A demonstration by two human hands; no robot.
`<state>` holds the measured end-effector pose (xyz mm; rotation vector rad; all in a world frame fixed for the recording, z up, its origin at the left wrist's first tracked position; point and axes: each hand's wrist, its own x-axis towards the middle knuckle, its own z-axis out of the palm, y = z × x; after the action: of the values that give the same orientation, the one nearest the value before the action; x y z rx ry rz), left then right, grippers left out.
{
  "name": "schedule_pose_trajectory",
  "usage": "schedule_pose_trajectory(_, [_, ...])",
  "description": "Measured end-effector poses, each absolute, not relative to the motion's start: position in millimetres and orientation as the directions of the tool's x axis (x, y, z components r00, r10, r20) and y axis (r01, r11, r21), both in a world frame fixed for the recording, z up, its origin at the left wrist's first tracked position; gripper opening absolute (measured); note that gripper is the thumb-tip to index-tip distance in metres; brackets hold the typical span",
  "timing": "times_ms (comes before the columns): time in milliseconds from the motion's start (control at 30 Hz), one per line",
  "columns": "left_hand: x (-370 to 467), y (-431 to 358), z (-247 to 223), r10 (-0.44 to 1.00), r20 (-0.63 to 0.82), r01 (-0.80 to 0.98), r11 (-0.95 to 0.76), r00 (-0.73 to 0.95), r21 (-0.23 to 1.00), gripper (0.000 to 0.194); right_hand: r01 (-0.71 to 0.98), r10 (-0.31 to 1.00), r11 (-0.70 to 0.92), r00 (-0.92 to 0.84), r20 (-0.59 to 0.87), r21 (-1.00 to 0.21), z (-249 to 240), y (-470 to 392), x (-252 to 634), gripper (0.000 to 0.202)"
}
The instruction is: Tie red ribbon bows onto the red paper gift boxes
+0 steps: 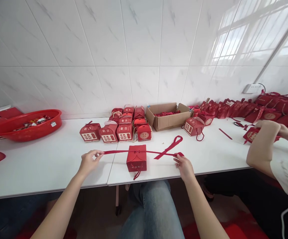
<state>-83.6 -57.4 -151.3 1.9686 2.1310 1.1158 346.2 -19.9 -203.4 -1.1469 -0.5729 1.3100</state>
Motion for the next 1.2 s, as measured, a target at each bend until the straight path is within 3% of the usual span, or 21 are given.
schedule_pose_trajectory(367, [-67.2,-68.3,-184.9,0.883,0.308,0.807,0.124,-0.355,0.577,0.022,-0.403,0.942,-0.058,0.281,-0.184,-0.913,-226.8,-20.6,343.9,0.022])
schedule_pose_trajectory(467, [-67.7,-71.3,-196.3,0.921,0.221,0.753,0.107,-0.321,0.65,0.025,-0.378,0.948,-0.053,0.273,-0.166,-0.924,-230.2,-21.0,346.3,0.023])
schedule_pose_trajectory(567, [-70.0,-72.6,-201.4,0.924,0.249,0.715,0.038,-0.291,0.698,0.033,-0.35,0.937,-0.023,0.318,-0.142,-0.937,-233.9,-23.7,341.3,0.024])
schedule_pose_trajectory(633, [-71.4,-72.5,-202.1,0.923,0.263,0.719,0.021,-0.282,0.695,0.038,-0.257,0.92,-0.001,0.379,-0.102,-0.966,-237.7,-28.2,331.4,0.023])
schedule_pose_trajectory(700, [-72.1,-72.2,-202.2,0.934,0.246,0.737,0.026,-0.259,0.676,0.034,0.043,0.901,0.068,0.427,0.08,-0.997,-242.7,-34.4,317.7,0.02])
schedule_pose_trajectory(733, [-72.2,-72.1,-202.1,0.939,0.238,0.746,0.028,-0.248,0.666,0.03,0.261,0.885,0.134,0.403,0.234,-0.956,-245.3,-37.6,310.7,0.019])
schedule_pose_trajectory(800, [-71.7,-72.2,-201.8,0.942,0.234,0.756,0.03,-0.24,0.654,0.026,0.616,0.814,0.266,0.269,0.515,-0.742,-250.2,-43.2,298.7,0.017])
schedule_pose_trajectory(867, [-70.8,-72.6,-201.0,0.94,0.233,0.754,0.035,-0.247,0.656,0.026,0.771,0.744,0.315,0.161,0.648,-0.553,-253.4,-46.7,291.9,0.016])
schedule_pose_trajectory(967, [-69.9,-73.3,-200.0,0.94,0.231,0.748,0.039,-0.253,0.662,0.026,0.842,0.708,0.3,0.118,0.697,-0.447,-255.0,-47.8,290.3,0.014])
schedule_pose_trajectory(1200, [-70.5,-72.8,-201.7,0.942,0.229,0.758,0.038,-0.244,0.651,0.026,0.855,0.699,0.305,0.099,0.709,-0.42,-253.4,-47.2,293.1,0.015])
